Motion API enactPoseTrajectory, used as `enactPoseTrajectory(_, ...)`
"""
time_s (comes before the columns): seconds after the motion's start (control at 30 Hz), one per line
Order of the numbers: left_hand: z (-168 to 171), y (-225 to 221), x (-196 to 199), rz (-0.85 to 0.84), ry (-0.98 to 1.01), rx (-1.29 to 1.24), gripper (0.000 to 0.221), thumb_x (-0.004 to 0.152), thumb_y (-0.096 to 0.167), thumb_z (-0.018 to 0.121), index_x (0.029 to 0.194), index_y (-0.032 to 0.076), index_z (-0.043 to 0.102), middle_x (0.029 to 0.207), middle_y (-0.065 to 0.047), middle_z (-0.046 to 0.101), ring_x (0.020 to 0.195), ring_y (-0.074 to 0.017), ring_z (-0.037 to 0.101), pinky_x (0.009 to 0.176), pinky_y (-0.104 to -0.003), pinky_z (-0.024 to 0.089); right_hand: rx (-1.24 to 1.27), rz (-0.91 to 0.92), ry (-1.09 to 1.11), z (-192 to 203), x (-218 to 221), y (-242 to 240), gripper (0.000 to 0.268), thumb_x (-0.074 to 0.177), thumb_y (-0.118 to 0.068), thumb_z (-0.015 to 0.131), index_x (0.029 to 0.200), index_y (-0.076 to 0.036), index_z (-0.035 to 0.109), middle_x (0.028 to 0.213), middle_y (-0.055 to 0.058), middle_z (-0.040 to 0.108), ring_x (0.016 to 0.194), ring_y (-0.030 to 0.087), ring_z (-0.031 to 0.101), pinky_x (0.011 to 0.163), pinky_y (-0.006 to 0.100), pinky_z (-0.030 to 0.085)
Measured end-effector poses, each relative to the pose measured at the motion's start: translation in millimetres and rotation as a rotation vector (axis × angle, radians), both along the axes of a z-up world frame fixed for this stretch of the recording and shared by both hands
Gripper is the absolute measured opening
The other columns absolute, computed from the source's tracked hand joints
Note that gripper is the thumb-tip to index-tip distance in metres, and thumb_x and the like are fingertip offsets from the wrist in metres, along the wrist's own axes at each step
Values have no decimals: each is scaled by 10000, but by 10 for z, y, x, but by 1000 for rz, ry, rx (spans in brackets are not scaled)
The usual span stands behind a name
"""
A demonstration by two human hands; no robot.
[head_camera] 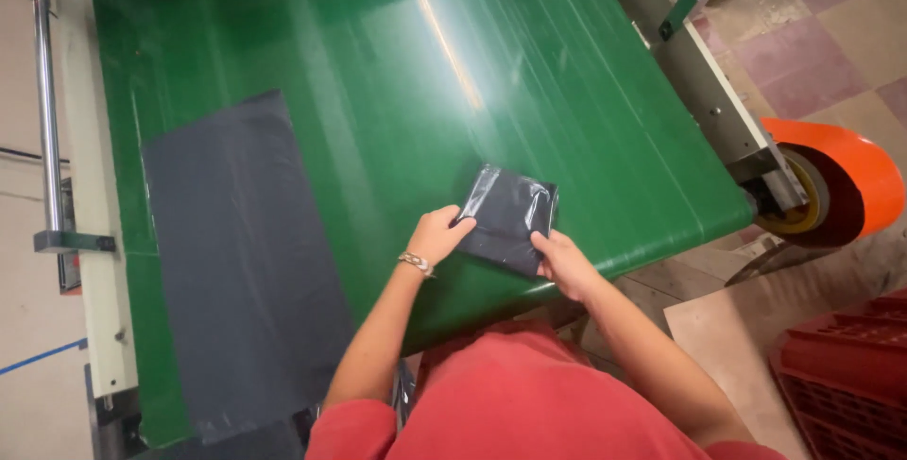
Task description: Picking up plastic bags from a conveyor belt, folding them into neat rectangles, and placing them into a collection crate.
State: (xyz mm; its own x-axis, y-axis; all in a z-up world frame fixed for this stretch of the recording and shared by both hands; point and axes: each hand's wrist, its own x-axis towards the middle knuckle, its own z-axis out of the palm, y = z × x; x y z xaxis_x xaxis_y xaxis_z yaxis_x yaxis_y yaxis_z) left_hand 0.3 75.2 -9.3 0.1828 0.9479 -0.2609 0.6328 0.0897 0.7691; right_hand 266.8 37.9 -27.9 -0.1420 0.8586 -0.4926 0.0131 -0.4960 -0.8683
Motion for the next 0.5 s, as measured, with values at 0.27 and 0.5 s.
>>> enactPoseTrajectory(0.27,175,-482,216,232,298,462,322,849,417,707,1008,181,557,865,-39,569,867,-270,649,738,-403,551,-96,-68,24,1055,213,-181,523,959,-195,596,1376,78,435,1115,319,596,980,453,677,776,571,574)
enactPoseTrajectory(0.5,381,-1977,-407,207,561,841,872,846,819,402,1344,118,545,1293,-88,585,1258,-270,540,983,-423,461,807,258,-753,494,-390,-480,318,796,-266,827,1075,-227,679,919,-9,668,858,217,677,756,336,547)
